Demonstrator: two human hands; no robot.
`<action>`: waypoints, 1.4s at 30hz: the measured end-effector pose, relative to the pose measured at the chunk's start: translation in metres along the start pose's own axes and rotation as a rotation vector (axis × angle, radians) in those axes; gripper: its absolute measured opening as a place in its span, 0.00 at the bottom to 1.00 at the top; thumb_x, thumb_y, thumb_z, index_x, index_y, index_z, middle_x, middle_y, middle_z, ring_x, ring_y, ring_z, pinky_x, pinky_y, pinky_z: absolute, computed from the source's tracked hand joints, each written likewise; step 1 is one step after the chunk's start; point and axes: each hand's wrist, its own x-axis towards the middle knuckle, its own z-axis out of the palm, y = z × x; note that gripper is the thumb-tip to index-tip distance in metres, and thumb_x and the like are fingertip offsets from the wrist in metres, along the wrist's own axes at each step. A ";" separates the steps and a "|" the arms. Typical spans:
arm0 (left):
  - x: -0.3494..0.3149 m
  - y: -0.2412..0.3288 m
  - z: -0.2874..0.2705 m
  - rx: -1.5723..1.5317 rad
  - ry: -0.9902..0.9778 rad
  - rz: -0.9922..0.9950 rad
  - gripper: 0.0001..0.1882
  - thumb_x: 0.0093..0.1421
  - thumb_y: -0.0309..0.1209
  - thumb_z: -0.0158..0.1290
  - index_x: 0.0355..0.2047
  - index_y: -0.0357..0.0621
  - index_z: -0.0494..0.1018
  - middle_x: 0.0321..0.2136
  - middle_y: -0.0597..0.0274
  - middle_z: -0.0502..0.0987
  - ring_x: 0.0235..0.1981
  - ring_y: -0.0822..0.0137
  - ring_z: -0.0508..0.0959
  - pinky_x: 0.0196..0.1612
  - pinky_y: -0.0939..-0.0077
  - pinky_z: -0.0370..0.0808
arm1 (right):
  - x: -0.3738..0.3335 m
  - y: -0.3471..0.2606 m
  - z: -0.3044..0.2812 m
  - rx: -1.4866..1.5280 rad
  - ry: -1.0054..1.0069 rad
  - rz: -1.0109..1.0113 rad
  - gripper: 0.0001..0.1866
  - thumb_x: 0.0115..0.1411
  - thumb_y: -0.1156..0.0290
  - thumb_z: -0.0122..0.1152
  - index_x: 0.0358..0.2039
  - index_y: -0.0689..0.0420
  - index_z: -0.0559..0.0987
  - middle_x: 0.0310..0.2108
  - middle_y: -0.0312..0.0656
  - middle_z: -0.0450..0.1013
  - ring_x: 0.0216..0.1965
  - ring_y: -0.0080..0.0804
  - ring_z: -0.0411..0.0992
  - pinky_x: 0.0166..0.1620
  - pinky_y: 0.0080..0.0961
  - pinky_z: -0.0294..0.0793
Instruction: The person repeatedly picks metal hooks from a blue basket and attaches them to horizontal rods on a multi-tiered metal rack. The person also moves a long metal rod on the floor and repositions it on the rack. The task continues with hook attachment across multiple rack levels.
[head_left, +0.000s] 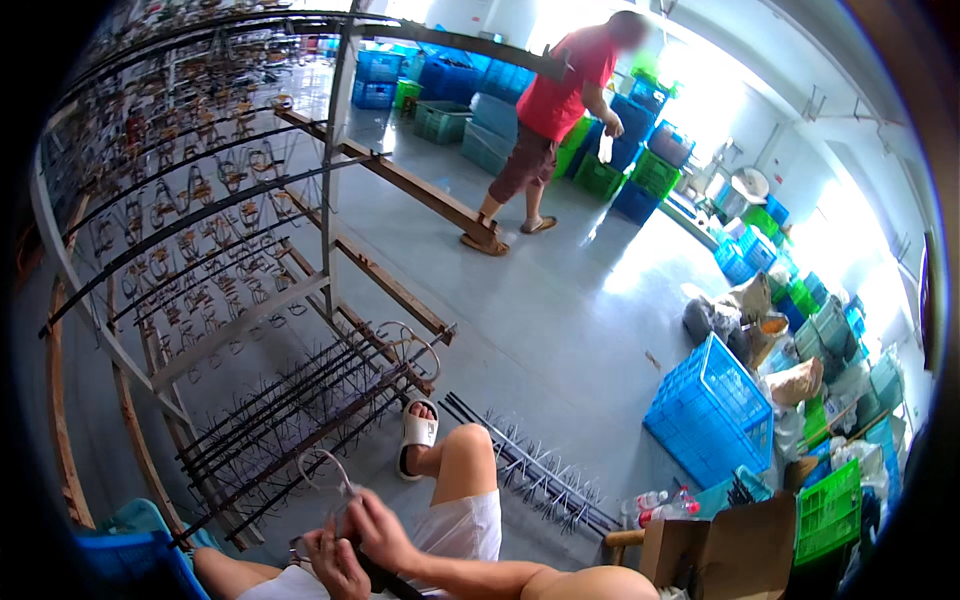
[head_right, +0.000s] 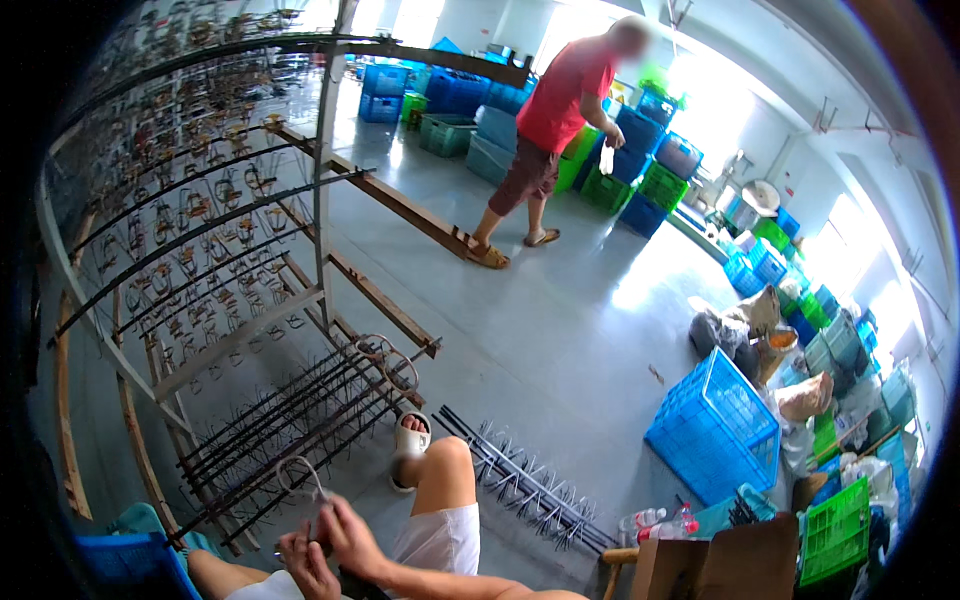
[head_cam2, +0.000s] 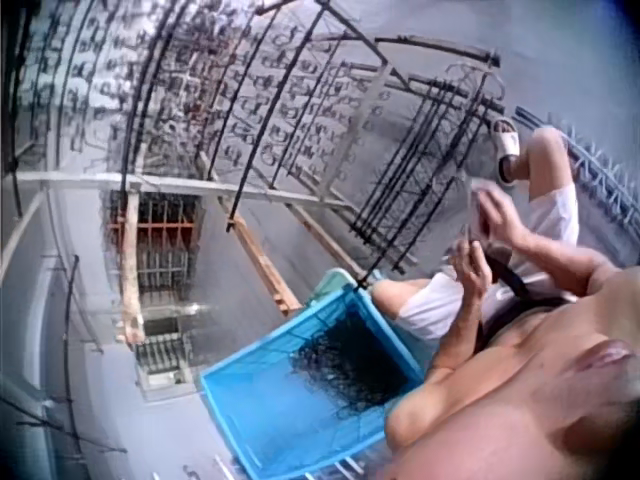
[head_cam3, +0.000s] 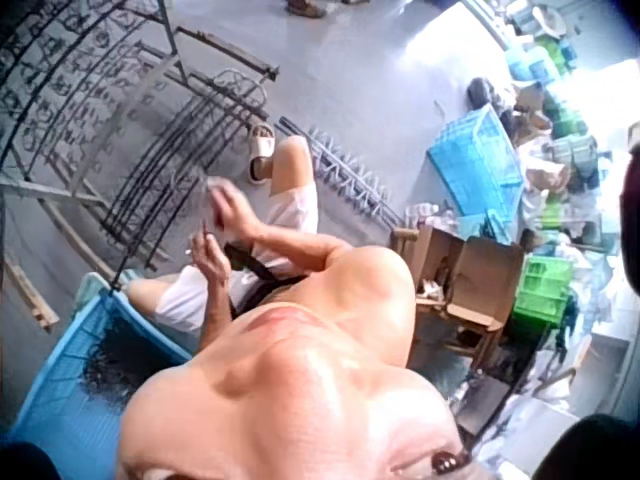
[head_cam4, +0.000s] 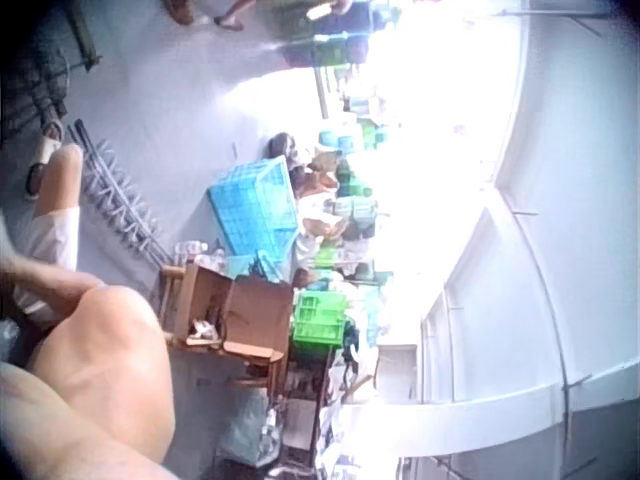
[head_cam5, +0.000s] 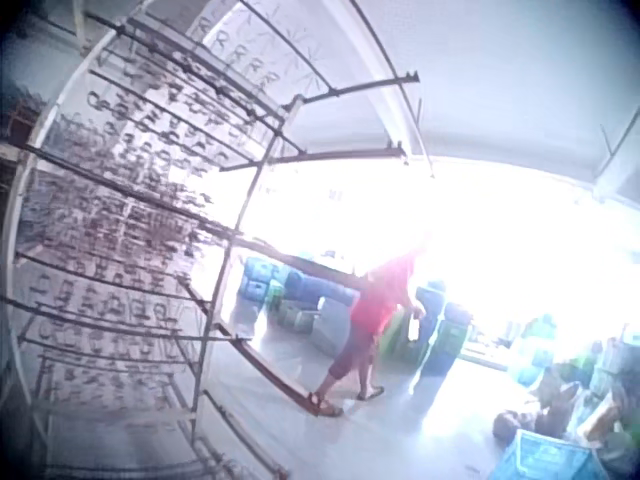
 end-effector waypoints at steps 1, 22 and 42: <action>0.002 -0.002 -0.008 -0.137 -0.131 -0.160 0.15 0.61 0.35 0.44 0.38 0.35 0.72 0.36 0.46 0.74 0.36 0.54 0.73 0.38 0.63 0.69 | 0.013 -0.021 -0.007 0.093 0.036 0.053 0.10 0.65 0.69 0.43 0.42 0.59 0.67 0.20 0.34 0.65 0.19 0.20 0.65 0.21 0.17 0.64; 0.005 -0.053 -0.034 -0.603 -0.140 -0.605 0.09 0.49 0.16 0.51 0.31 0.40 0.68 0.32 0.62 0.71 0.30 0.76 0.70 0.35 0.84 0.68 | 0.170 -0.002 -0.093 -0.041 0.482 -0.381 0.11 0.64 0.69 0.48 0.43 0.59 0.74 0.17 0.27 0.61 0.15 0.12 0.57 0.16 0.11 0.58; 0.002 -0.062 -0.032 -1.016 -0.046 -0.733 0.12 0.48 0.15 0.56 0.31 0.41 0.69 0.33 0.57 0.74 0.35 0.70 0.74 0.42 0.79 0.72 | 0.166 -0.012 -0.077 0.327 0.341 -0.254 0.12 0.64 0.65 0.48 0.42 0.58 0.74 0.15 0.28 0.59 0.13 0.15 0.53 0.16 0.13 0.52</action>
